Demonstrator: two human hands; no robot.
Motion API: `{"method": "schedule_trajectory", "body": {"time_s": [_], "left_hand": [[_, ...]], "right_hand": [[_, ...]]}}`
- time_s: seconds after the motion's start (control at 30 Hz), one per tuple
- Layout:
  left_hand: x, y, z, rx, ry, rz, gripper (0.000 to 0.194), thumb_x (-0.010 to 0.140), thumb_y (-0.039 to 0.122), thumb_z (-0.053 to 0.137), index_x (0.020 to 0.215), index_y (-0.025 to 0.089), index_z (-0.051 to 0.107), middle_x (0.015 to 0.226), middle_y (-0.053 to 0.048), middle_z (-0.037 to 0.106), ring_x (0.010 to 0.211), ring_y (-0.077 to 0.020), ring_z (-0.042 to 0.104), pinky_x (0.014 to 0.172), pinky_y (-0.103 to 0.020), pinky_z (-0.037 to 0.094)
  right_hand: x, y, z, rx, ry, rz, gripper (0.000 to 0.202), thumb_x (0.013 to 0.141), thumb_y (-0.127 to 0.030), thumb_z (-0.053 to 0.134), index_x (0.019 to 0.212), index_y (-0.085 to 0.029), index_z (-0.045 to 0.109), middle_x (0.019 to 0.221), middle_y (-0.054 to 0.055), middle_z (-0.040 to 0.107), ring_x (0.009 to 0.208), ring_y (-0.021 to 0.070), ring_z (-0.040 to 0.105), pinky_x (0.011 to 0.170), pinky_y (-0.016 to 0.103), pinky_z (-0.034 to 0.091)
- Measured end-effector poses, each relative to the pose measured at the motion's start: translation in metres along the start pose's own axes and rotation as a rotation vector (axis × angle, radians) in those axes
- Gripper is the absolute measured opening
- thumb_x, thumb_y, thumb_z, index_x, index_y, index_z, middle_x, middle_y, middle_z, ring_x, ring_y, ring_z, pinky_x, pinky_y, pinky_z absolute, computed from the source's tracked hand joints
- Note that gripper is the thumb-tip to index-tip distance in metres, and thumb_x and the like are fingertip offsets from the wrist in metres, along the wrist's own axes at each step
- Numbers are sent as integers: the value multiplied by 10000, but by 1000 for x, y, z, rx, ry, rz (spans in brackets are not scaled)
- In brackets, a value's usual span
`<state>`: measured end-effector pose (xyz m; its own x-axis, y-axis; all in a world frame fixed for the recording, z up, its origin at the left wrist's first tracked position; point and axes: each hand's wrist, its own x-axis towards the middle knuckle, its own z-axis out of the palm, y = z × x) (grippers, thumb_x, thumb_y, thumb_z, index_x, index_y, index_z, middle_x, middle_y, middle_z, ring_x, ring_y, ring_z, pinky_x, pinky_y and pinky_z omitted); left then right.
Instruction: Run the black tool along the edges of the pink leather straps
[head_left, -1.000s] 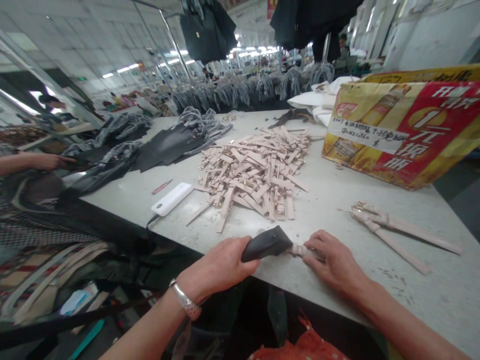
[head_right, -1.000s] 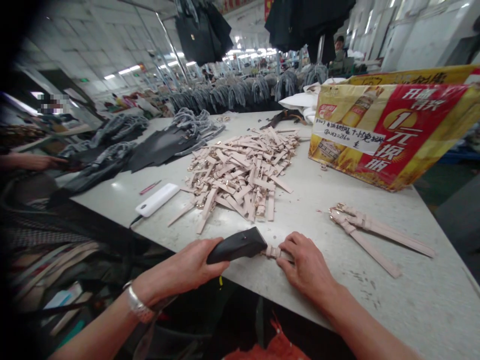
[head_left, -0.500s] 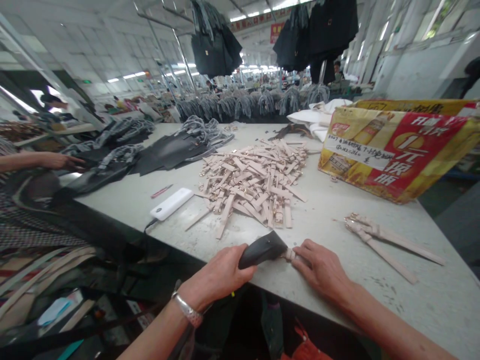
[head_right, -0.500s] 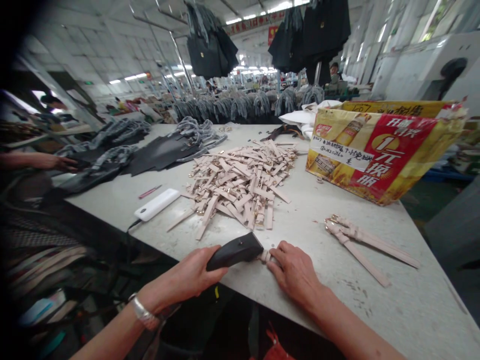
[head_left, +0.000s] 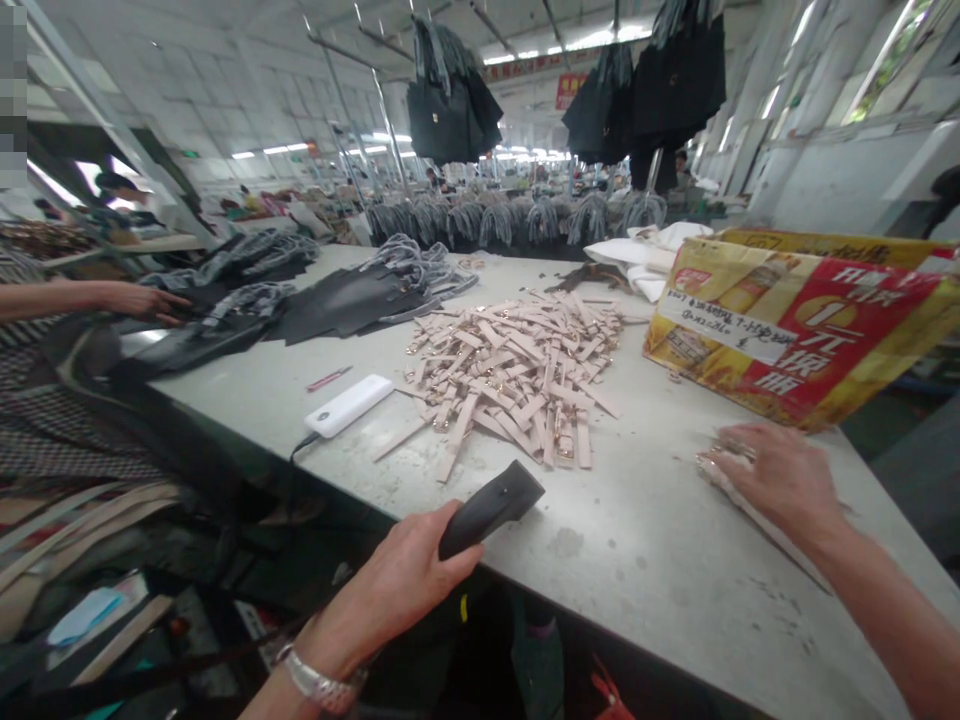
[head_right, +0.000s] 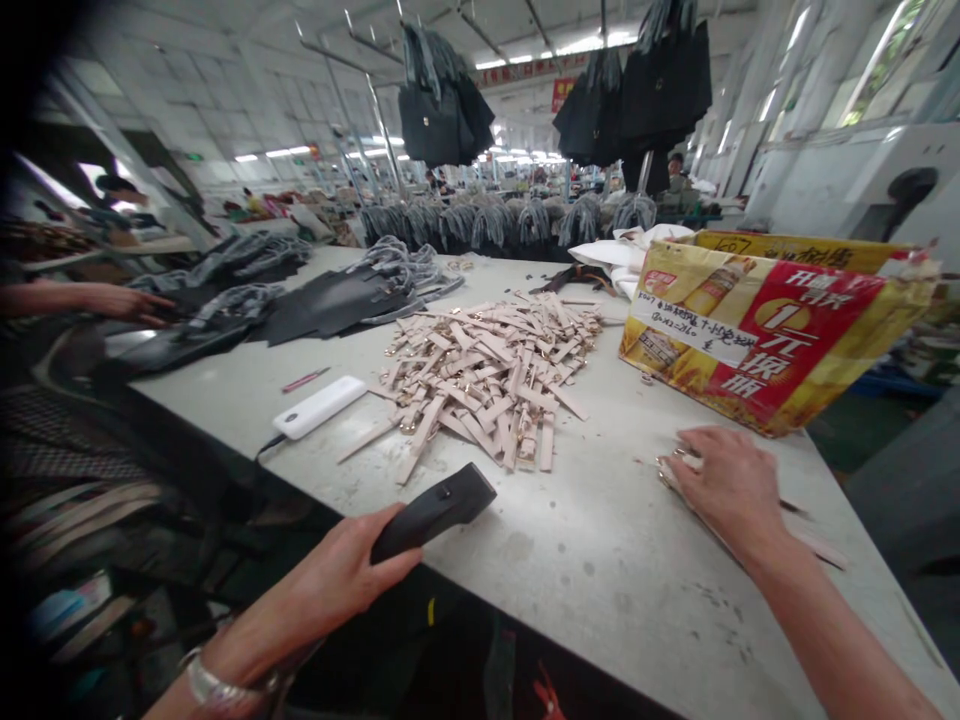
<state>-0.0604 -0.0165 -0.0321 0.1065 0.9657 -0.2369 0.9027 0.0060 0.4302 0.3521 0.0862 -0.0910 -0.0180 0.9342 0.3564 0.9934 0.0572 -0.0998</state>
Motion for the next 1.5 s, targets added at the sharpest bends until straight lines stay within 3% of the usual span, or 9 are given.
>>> {"method": "schedule_trajectory", "body": {"time_s": [0.13,0.27,0.5,0.63,0.73,0.83,0.97,1.27,1.5], "left_hand": [[0,2,2,9,0,-5,234,793,395,467,863,200,575,740,1,638,714,-174,603,606,-234,395],[-4,4,6,7,-5,16,229,798,389,468,863,203,583,739,1,638,713,-170,601,623,-233,400],[-7,1,9,-2,-5,34,242,799,412,481,896,218,588,766,4,643,750,-186,604,636,-238,404],[-4,3,14,-17,-28,50,224,806,394,476,883,212,583,783,-3,653,758,-187,614,645,-238,406],[-1,7,18,-19,-43,71,213,812,392,471,871,214,573,765,-1,648,736,-183,616,627,-235,402],[0,10,19,-9,-51,77,222,811,398,475,887,214,574,770,-5,647,734,-185,614,629,-239,402],[-2,10,17,-3,-61,47,238,807,426,486,893,222,574,757,1,645,744,-189,612,611,-236,392],[-12,6,14,24,-52,41,245,817,443,479,929,245,570,746,10,628,739,-186,604,633,-247,391],[-15,17,15,104,-110,70,330,812,479,476,1035,256,574,820,-12,623,833,-207,596,699,-266,416]], "right_hand": [[5,-29,9,250,-161,-104,193,739,-393,606,843,-254,689,873,64,684,838,252,614,698,343,449],[6,-37,9,307,-306,-38,51,719,-307,654,710,-268,685,741,55,682,854,263,618,698,334,442],[6,-100,26,282,-435,17,232,841,-376,537,782,-184,652,679,17,642,583,131,571,546,258,422],[-1,-92,13,234,-475,32,130,711,-230,578,602,-224,649,596,22,639,572,171,579,472,257,303],[1,-92,6,212,-440,68,107,723,-310,578,731,-247,663,713,22,672,667,195,597,509,261,299],[8,-108,11,196,-393,40,311,750,-455,568,965,-238,624,884,46,666,763,205,596,562,264,322],[9,-124,21,133,-398,-46,191,797,-332,527,907,-200,611,932,66,621,811,201,576,593,266,317],[-66,-86,-11,398,-524,-279,186,811,-230,494,915,-250,647,884,34,601,834,185,561,710,280,386],[-74,-96,-5,572,-404,-310,310,751,-229,581,1057,-219,628,1045,77,588,935,220,544,817,351,413]]}}
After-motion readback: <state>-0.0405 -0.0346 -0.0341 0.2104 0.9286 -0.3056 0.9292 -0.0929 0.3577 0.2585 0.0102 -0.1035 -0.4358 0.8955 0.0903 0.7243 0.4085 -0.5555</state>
